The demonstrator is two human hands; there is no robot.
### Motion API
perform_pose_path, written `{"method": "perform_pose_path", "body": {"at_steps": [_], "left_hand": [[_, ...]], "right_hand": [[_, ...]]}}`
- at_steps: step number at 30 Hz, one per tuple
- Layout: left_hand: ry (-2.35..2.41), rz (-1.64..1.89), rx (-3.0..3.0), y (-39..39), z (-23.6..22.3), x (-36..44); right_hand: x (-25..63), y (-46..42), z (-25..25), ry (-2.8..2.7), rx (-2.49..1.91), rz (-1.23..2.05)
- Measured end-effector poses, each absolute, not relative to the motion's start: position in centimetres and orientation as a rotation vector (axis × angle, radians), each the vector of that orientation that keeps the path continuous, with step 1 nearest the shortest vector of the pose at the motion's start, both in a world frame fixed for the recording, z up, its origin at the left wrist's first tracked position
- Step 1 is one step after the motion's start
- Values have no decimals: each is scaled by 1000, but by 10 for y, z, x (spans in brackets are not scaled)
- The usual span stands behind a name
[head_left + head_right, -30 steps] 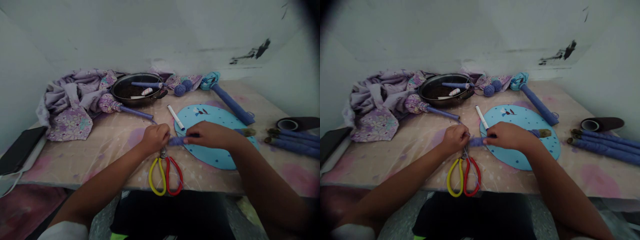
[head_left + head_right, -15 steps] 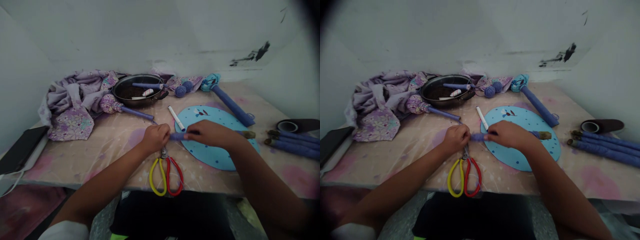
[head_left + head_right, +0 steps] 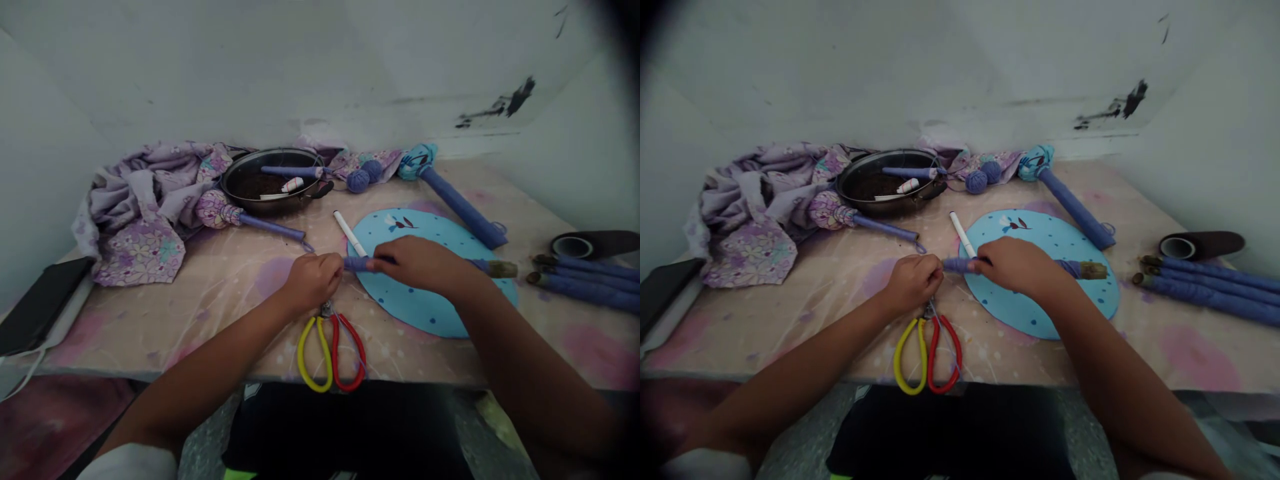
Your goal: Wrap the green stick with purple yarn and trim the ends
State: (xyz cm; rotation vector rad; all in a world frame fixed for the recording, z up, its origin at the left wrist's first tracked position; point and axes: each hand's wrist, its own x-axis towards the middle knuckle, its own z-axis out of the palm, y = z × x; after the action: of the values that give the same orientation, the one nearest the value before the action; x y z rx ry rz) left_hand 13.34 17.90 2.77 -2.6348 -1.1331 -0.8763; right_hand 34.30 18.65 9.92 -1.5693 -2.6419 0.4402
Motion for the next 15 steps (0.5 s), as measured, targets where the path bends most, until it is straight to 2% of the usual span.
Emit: {"method": "perform_pose_path", "body": {"at_steps": [3, 5, 7, 10, 13, 15], "left_hand": [[-1187, -842, -2660, 183, 26, 130], [-1164, -810, -2728, 181, 24, 132], [-1150, -771, -2783, 176, 24, 137], [-1281, -802, -2724, 174, 26, 141], [-1369, -834, -2680, 179, 28, 137], [-1342, -828, -2648, 184, 27, 132]], "right_hand": [[344, 178, 107, -2839, -1127, 1035], [345, 173, 113, -2741, -894, 1242], [346, 171, 116, -2550, -947, 1149], [344, 176, 112, -2313, -1262, 715], [340, 183, 103, -2357, -1474, 355], [339, 185, 100, -2507, -1536, 333]]}}
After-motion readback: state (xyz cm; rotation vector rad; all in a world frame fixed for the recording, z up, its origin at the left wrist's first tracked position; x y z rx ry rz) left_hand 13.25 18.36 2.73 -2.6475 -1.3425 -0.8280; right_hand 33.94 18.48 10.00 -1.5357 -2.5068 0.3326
